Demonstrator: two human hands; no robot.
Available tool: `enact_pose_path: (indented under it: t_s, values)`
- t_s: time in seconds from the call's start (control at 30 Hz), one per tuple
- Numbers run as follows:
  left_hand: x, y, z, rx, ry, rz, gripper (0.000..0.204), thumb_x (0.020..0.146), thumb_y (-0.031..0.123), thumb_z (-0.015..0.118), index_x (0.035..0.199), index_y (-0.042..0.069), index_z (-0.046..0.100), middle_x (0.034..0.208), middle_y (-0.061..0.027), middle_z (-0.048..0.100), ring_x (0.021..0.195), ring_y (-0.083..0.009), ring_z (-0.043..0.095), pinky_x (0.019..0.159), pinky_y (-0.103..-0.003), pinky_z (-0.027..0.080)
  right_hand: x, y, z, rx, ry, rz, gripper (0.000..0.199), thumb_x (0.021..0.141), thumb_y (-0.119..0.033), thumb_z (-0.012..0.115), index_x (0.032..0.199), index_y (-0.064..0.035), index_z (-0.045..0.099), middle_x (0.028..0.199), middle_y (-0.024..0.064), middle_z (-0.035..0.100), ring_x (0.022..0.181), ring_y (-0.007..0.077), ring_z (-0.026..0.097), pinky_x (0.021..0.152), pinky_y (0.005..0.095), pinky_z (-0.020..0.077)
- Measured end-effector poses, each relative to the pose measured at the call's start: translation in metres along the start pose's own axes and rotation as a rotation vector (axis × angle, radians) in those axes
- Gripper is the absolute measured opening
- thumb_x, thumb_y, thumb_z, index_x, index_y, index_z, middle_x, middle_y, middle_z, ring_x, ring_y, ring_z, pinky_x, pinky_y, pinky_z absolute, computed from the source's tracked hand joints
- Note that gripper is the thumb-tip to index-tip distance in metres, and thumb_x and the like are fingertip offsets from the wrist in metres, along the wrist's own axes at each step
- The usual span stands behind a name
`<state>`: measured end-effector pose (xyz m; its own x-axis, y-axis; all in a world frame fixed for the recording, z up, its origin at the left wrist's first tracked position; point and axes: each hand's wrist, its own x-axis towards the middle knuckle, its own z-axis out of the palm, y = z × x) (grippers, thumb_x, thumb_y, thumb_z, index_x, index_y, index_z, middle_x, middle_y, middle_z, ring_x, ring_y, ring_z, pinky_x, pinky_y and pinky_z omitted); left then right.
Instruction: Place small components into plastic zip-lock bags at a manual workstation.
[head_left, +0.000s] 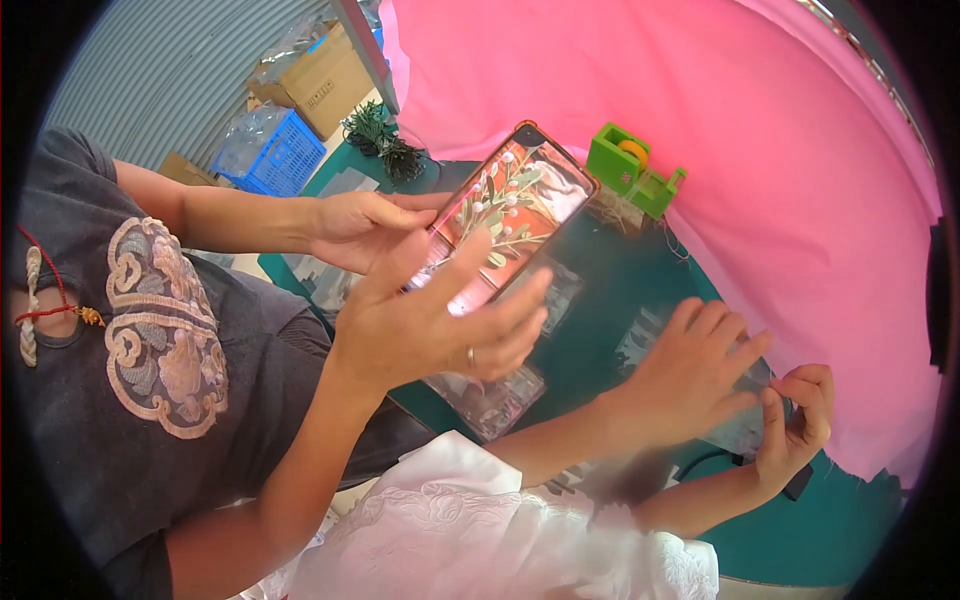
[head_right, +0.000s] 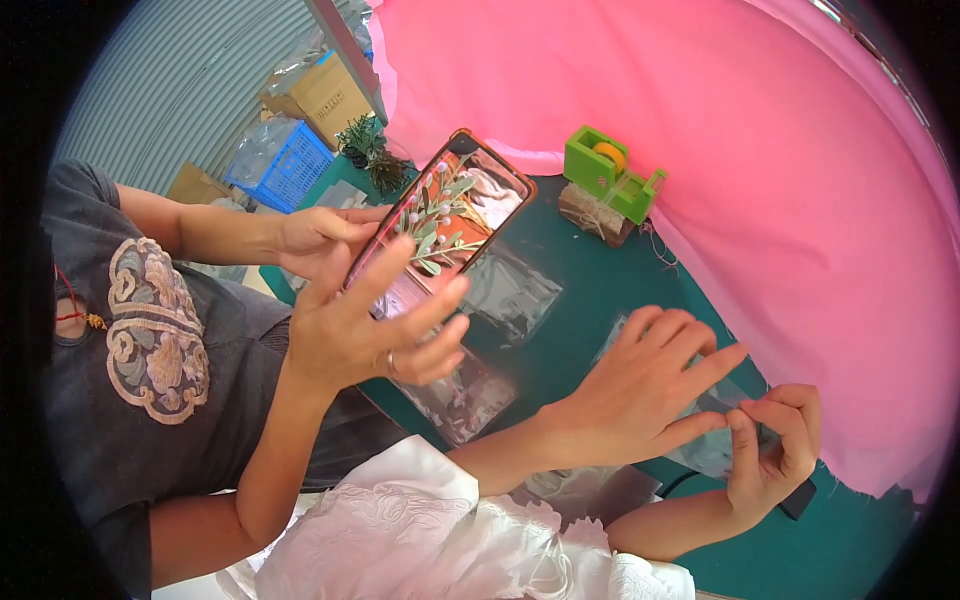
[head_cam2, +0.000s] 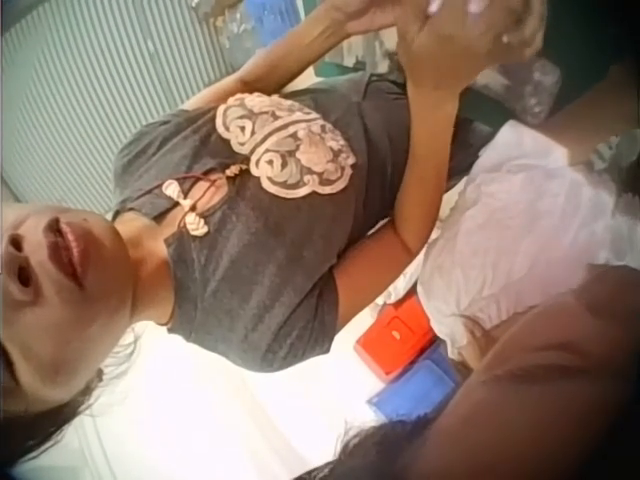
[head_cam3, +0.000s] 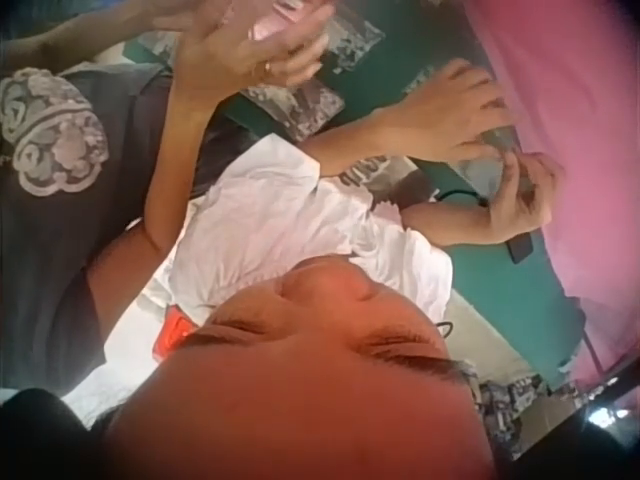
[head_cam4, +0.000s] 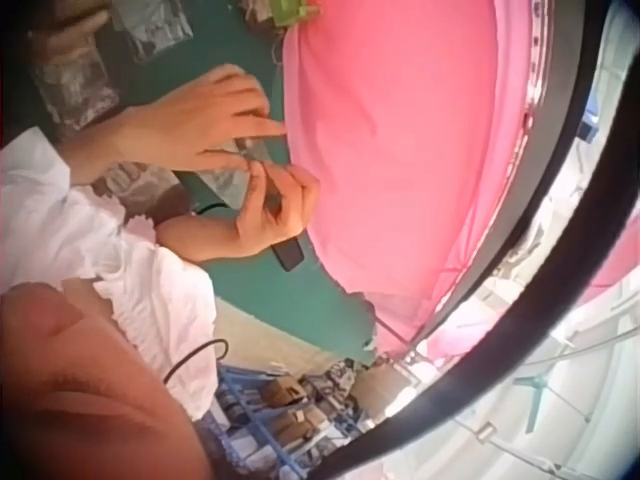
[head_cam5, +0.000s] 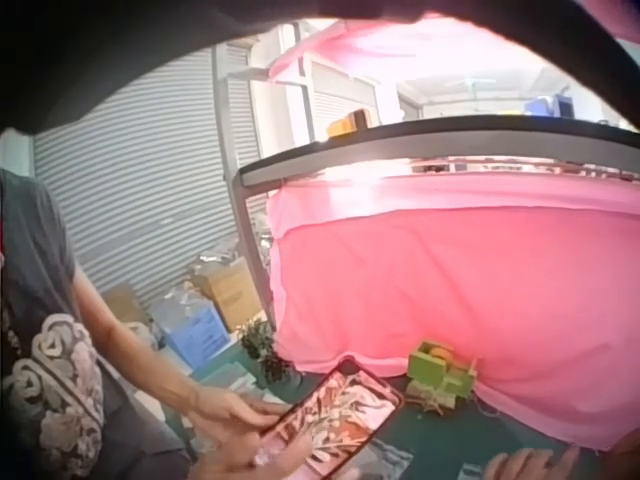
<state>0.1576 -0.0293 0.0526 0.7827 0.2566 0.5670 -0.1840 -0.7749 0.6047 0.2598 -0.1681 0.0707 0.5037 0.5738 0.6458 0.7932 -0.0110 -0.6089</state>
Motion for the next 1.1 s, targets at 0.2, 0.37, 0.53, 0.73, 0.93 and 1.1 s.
enact_pose_path:
  t_s: [0.2, 0.37, 0.53, 0.73, 0.93, 1.1]
  values:
    - [-0.001, 0.000, 0.000, -0.016, 0.143, 0.100, 0.040, 0.081, 0.030, 0.067, 0.114, 0.008, 0.059, 0.100, -0.0076, 0.054, 0.107, -0.0250, 0.049, 0.096, -0.048, 0.032, -0.006, 0.003, -0.005, 0.067, 0.034, 0.004, 0.017, 0.073, -0.009, 0.074, 0.077, 0.0001, 0.060, 0.077, 0.0070, 0.048, 0.069, 0.0166, 0.045, 0.058, 0.0261, 0.0316]
    - [-0.004, -0.003, 0.007, -0.070, 0.070, 0.069, 0.033, 0.082, 0.029, 0.067, 0.109, 0.010, 0.062, 0.088, -0.0045, 0.054, 0.089, -0.0226, 0.052, 0.087, -0.041, 0.037, -0.008, 0.006, -0.005, 0.046, 0.012, 0.007, 0.016, 0.074, -0.009, 0.073, 0.077, 0.0000, 0.060, 0.077, 0.0068, 0.048, 0.070, 0.0172, 0.044, 0.059, 0.0265, 0.0316]
    - [-0.003, 0.003, 0.002, 0.021, 0.095, 0.014, 0.030, 0.082, 0.027, 0.067, 0.106, 0.010, 0.063, 0.084, -0.0049, 0.052, 0.081, -0.0219, 0.050, 0.076, -0.036, 0.037, 0.004, -0.009, 0.002, -0.053, -0.008, 0.029, 0.014, 0.073, -0.006, 0.071, 0.078, -0.0014, 0.059, 0.080, 0.0069, 0.047, 0.075, 0.0190, 0.045, 0.065, 0.0281, 0.0340]
    - [-0.005, 0.000, 0.003, -0.001, 0.114, 0.002, 0.024, 0.082, 0.027, 0.066, 0.099, 0.011, 0.064, 0.080, -0.0036, 0.051, 0.077, -0.0199, 0.050, 0.071, -0.034, 0.035, 0.000, 0.001, -0.003, -0.106, -0.051, -0.069, 0.017, 0.075, -0.014, 0.072, 0.078, -0.0040, 0.059, 0.088, 0.0082, 0.046, 0.084, 0.0225, 0.043, 0.075, 0.0354, 0.0366]
    - [-0.006, 0.002, 0.000, 0.032, 0.062, 0.000, 0.021, 0.083, 0.028, 0.065, 0.095, 0.012, 0.064, 0.078, -0.0022, 0.051, 0.076, -0.0182, 0.051, 0.070, -0.033, 0.035, 0.000, 0.000, 0.000, -0.023, -0.034, -0.038, 0.017, 0.076, -0.016, 0.072, 0.079, -0.0053, 0.059, 0.094, 0.0099, 0.045, 0.088, 0.0243, 0.042, 0.078, 0.0373, 0.0372]
    - [-0.006, 0.004, 0.001, 0.027, 0.101, -0.008, 0.024, 0.082, 0.028, 0.066, 0.098, 0.010, 0.063, 0.082, -0.0036, 0.052, 0.078, -0.0190, 0.051, 0.071, -0.034, 0.035, 0.003, -0.004, 0.003, -0.057, -0.033, -0.037, 0.016, 0.077, -0.016, 0.071, 0.080, -0.0056, 0.059, 0.094, 0.0098, 0.046, 0.088, 0.0243, 0.043, 0.078, 0.0368, 0.0377]
